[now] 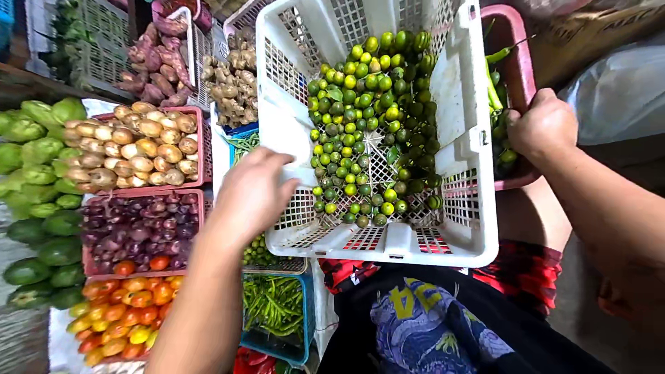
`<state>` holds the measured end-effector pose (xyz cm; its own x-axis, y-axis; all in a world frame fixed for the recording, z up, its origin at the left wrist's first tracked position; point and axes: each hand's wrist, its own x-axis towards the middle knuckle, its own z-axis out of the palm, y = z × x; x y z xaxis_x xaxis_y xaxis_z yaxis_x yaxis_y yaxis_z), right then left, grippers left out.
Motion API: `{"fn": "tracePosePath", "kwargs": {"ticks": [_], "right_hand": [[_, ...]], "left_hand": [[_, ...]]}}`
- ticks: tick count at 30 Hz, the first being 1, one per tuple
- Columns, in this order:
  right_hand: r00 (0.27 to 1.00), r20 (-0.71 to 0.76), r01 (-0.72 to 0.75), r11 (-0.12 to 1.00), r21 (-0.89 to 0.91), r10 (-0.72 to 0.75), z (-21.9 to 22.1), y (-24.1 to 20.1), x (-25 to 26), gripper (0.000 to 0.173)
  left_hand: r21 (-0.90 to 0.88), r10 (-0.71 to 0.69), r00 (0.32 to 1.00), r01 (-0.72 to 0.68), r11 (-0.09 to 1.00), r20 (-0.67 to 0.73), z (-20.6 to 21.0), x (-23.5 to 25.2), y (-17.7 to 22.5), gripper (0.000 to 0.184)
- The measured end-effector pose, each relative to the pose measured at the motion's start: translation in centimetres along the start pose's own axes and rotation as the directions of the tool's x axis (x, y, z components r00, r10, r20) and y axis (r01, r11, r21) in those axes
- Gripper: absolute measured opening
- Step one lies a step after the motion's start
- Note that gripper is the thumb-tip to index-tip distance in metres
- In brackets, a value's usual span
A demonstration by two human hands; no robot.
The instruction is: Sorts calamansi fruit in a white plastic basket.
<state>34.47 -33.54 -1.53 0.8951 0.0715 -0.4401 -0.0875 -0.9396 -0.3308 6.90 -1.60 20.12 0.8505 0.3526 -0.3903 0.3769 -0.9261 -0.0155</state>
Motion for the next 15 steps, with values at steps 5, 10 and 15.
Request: {"fn": "tracePosePath", "kwargs": {"ticks": [5,10,15], "right_hand": [[1.0,-0.012,-0.009,1.0,0.014,0.009,-0.2,-0.2,-0.1,0.05],[1.0,0.009,-0.019,1.0,0.01,0.019,-0.1,0.0,0.1,0.049],[0.999,0.026,-0.025,1.0,-0.017,0.026,-0.4,-0.5,0.1,0.048]], "left_hand": [[0.095,0.241,0.924,-0.28,0.955,0.298,4.5,8.9,3.7,0.027],[0.098,0.138,0.917,-0.187,0.977,0.375,6.8,9.0,3.5,0.026],[0.147,0.02,0.878,-0.103,0.984,0.479,7.8,6.5,3.4,0.049]]}}
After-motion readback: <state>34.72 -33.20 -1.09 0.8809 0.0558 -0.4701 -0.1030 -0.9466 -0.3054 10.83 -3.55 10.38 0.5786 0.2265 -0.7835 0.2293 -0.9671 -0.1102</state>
